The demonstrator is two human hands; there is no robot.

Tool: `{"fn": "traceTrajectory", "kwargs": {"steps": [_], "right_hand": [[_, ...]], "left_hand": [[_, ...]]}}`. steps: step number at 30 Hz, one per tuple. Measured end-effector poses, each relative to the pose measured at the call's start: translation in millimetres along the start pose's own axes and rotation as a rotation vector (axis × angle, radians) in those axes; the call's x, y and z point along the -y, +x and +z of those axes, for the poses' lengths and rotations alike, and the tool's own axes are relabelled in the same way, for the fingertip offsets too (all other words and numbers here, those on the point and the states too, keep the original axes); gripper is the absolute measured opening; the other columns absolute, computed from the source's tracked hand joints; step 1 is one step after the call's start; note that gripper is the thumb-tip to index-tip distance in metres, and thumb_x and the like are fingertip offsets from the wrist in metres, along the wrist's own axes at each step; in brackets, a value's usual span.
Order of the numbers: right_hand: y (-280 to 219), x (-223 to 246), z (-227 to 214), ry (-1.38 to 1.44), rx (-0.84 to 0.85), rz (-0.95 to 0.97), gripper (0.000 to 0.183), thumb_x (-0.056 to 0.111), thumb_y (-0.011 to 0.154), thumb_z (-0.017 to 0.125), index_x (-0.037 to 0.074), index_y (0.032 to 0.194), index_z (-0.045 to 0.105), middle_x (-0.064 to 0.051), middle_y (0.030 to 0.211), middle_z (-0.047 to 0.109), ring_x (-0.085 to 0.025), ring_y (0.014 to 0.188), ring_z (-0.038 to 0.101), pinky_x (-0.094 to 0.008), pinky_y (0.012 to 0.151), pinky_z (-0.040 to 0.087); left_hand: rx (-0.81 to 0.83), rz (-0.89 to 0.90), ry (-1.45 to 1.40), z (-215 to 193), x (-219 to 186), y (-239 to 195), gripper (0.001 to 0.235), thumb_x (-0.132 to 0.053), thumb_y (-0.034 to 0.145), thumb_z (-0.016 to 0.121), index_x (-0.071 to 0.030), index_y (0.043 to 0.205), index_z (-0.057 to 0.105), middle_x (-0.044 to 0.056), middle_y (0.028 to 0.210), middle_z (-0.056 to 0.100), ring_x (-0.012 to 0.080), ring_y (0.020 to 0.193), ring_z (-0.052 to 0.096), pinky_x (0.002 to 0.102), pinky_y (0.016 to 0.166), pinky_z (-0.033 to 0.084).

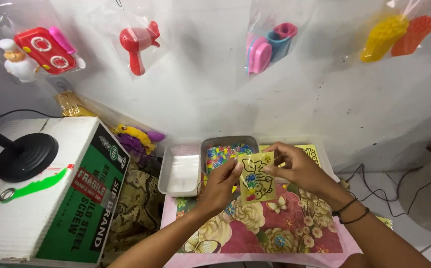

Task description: The person sits on the floor and packs small, colorful stickers into clear plastic bags. They handle the stickers and bags by hand, placing the items into a container and arranging them on a floral mat.

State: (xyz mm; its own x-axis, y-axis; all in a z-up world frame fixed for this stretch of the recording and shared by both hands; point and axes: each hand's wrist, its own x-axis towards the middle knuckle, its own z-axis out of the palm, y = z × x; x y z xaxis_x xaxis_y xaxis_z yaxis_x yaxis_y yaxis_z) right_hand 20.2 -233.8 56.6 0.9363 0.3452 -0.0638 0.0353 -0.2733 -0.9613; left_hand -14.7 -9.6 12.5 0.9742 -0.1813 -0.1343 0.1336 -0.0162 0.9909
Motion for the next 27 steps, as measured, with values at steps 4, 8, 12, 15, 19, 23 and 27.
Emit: {"fn": "traceTrajectory", "kwargs": {"steps": [4,8,12,15,19,23,27], "right_hand": [[20,-43,-9,0.004,0.019,-0.023,0.026,0.006,0.085,0.074,0.004,0.111,0.072,-0.008,0.081,0.065,-0.018,0.080,0.062,-0.030,0.070,0.053],[19,-42,-9,0.019,0.022,-0.015,0.019,0.006,0.087,0.072,0.004,0.106,0.072,-0.012,0.081,0.072,-0.019,0.078,0.063,-0.032,0.071,0.052],[16,-34,-8,0.023,0.011,-0.019,0.019,0.007,0.088,0.074,0.004,0.106,0.072,-0.013,0.079,0.073,-0.019,0.075,0.062,-0.032,0.071,0.051],[15,-35,-9,0.034,0.015,-0.013,0.018,0.005,0.087,0.074,0.004,0.105,0.072,-0.012,0.077,0.072,-0.019,0.074,0.061,-0.033,0.071,0.052],[14,-33,-9,0.031,0.014,-0.027,0.018,0.004,0.086,0.074,0.004,0.104,0.071,-0.012,0.074,0.070,-0.019,0.072,0.061,-0.032,0.069,0.051],[11,-26,-7,0.065,-0.010,-0.037,0.016,0.003,0.087,0.074,0.004,0.103,0.069,-0.009,0.073,0.067,-0.016,0.070,0.060,-0.030,0.067,0.050],[15,-36,-12,0.064,-0.019,-0.046,0.014,0.003,0.088,0.073,0.004,0.102,0.068,-0.011,0.073,0.067,-0.018,0.068,0.061,-0.031,0.065,0.051]], "left_hand": [[-0.003,0.172,0.158,-11,9,10,0.039,-0.036,0.109,0.046,-0.005,0.090,0.062,0.008,0.077,0.053,0.0201,0.081,0.051,0.037,0.074,0.051],[-0.025,0.203,0.186,-15,10,12,0.046,-0.050,0.104,0.047,-0.006,0.098,0.058,0.017,0.084,0.059,0.0269,0.086,0.059,0.040,0.077,0.051],[-0.050,0.163,0.214,-8,-7,6,0.056,-0.050,0.099,0.055,0.000,0.125,0.048,0.032,0.119,0.060,0.0464,0.113,0.064,0.054,0.094,0.051],[0.009,0.090,0.158,-3,-17,-1,0.058,-0.032,0.094,0.067,-0.001,0.139,0.046,0.030,0.122,0.061,0.0466,0.117,0.062,0.054,0.100,0.049],[0.091,0.104,0.020,6,-23,-5,0.071,-0.017,0.091,0.071,0.002,0.149,0.035,0.032,0.120,0.060,0.0468,0.114,0.060,0.054,0.100,0.047],[0.214,0.107,-0.130,8,-3,4,0.087,0.007,0.086,0.071,0.002,0.155,0.019,0.031,0.119,0.062,0.0302,0.098,0.063,0.036,0.082,0.054],[0.272,0.101,-0.161,6,17,14,0.095,0.015,0.082,0.070,-0.005,0.158,0.017,0.027,0.125,0.062,0.0336,0.109,0.066,0.042,0.089,0.059]]}}
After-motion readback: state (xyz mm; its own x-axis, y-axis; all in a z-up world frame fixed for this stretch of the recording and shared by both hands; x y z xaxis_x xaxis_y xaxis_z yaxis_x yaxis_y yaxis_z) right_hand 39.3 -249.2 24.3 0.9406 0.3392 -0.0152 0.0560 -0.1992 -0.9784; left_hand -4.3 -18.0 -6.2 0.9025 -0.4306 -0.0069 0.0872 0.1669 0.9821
